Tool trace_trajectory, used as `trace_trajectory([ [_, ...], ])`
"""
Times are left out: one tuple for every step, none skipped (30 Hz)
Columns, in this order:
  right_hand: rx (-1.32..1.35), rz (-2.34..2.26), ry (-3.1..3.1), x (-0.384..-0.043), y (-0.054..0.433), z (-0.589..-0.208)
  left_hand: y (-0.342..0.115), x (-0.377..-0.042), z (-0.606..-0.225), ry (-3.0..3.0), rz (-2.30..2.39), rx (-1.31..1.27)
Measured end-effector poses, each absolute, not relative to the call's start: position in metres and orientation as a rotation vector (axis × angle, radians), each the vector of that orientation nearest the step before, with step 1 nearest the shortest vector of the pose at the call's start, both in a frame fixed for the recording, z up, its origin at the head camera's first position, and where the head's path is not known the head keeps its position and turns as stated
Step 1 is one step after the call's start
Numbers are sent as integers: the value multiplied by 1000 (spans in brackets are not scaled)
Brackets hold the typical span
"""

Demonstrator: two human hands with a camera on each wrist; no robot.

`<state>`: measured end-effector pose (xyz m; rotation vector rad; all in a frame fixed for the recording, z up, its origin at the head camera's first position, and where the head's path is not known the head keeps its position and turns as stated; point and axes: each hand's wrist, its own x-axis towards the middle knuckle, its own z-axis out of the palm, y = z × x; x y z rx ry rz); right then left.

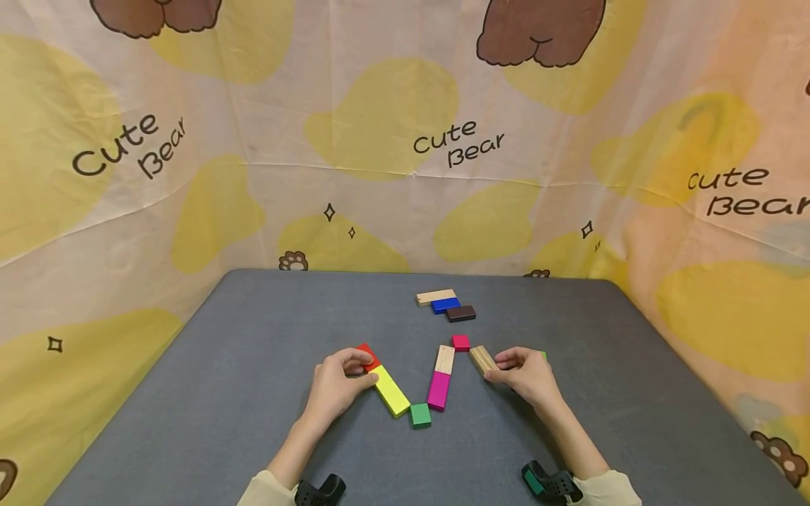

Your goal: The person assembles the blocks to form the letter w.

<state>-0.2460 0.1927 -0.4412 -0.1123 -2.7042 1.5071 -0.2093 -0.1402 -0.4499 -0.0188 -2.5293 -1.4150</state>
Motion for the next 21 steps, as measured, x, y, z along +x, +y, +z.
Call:
trace_trajectory([
  [-110,1507,-2702,-246,193,-441,-140,-209,-450,-2530,-1413,-17],
  [-108,1508,-2701,-247,193,-442,-140,-210,-450,-2531,-1413,-15],
  [-107,1508,-2699,-247,193,-442,-140,-210,-450,-2532,-1411,-14],
  [-106,1508,-2698,-247,193,-442,-140,-210,-450,-2533,-1412,-14],
  [-107,1509,-2695,-247,193,-442,-140,-210,-449,-2533,-1413,-14],
  [-108,1510,-2695,-247,193,-442,-140,-210,-449,-2534,-1413,-13],
  [-107,1510,-2694,-247,193,-442,-140,-210,-449,-2533,-1414,-14],
  [-107,1510,-2693,-247,193,-442,-140,-210,-449,-2533,-1414,-15],
  [-107,1509,-2692,-247,192,-441,-140,-210,-449,-2532,-1415,-15],
  [-105,1509,-2690,-246,192,-441,-140,-210,-449,-2531,-1416,-17],
  [-104,1508,-2689,-246,192,-441,-140,-209,-449,-2530,-1414,-17],
  [-103,1508,-2689,-246,192,-441,-140,-209,-449,-2529,-1414,-16],
  [-102,1508,-2688,-246,192,-441,-140,-209,-449,-2528,-1415,-16],
  [-102,1509,-2686,-246,192,-441,-140,-209,-449,-2528,-1415,-15],
  [-102,1508,-2685,-246,192,-441,-140,-209,-449,-2528,-1415,-15],
  [-103,1508,-2685,-246,192,-442,-140,-209,-449,-2528,-1413,-16],
  [-105,1509,-2685,-245,192,-442,-140,-209,-449,-2528,-1413,-16],
  [-107,1509,-2685,-245,192,-442,-140,-209,-449,-2527,-1415,-16],
  [-110,1508,-2685,-245,192,-442,-140,-209,-449,-2527,-1413,-18],
  [-112,1508,-2684,-245,192,-442,-140,-209,-449,-2526,-1412,-21],
  [-114,1508,-2685,-245,192,-442,-140,-209,-449,-2526,-1410,-24],
])
